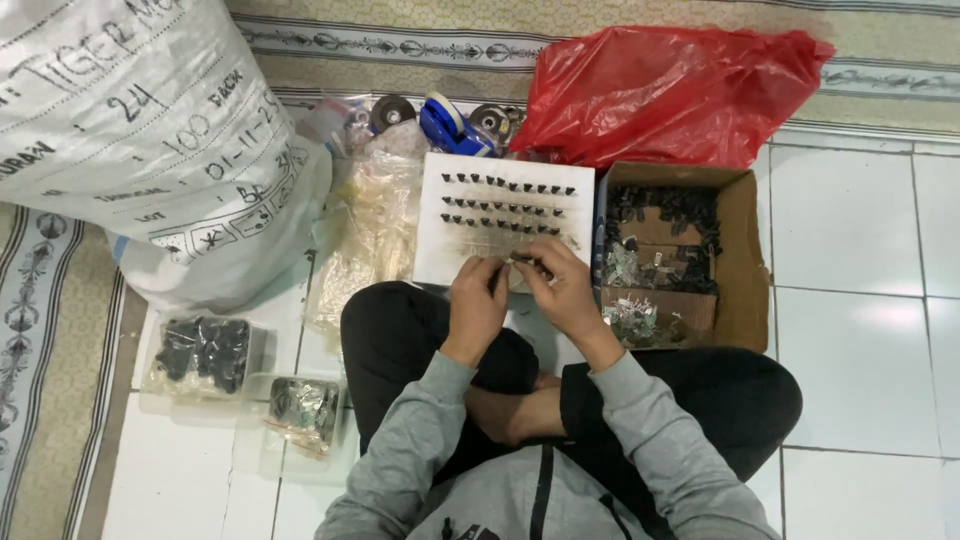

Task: The person is picking small black components from a cardboard box and inserting them into a white template tray on the floor.

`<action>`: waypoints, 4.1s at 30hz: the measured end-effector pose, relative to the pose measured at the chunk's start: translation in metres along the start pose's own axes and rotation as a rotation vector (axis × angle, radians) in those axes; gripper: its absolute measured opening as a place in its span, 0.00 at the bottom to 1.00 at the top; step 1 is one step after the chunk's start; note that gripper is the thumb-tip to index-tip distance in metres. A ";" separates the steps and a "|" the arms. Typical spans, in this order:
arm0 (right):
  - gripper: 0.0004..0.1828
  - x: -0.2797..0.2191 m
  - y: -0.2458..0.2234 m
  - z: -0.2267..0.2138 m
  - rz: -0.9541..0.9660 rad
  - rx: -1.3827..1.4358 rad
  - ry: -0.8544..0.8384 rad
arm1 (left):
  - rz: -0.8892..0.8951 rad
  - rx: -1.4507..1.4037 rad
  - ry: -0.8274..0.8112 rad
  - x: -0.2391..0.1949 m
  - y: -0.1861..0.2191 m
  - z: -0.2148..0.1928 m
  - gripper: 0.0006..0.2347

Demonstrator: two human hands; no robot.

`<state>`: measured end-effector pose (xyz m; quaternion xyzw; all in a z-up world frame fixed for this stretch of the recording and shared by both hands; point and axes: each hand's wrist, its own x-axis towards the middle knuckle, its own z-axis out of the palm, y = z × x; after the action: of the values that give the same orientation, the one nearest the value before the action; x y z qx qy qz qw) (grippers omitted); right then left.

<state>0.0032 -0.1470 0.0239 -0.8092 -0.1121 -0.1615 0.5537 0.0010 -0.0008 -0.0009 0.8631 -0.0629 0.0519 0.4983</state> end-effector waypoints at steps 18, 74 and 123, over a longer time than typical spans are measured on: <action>0.25 0.082 0.133 -0.063 0.150 -0.597 -0.244 | -0.049 -0.029 0.004 -0.007 -0.013 -0.015 0.05; 0.14 0.028 0.099 -0.029 0.335 -0.387 -0.212 | -0.199 -0.122 0.039 -0.011 -0.026 -0.029 0.07; 0.09 0.039 0.154 0.001 0.334 -0.531 -0.076 | -0.254 -0.200 0.139 -0.020 -0.042 -0.028 0.09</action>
<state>0.0951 -0.2015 -0.0934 -0.9381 0.0479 -0.0614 0.3374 -0.0133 0.0455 -0.0259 0.8045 0.0762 0.0415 0.5876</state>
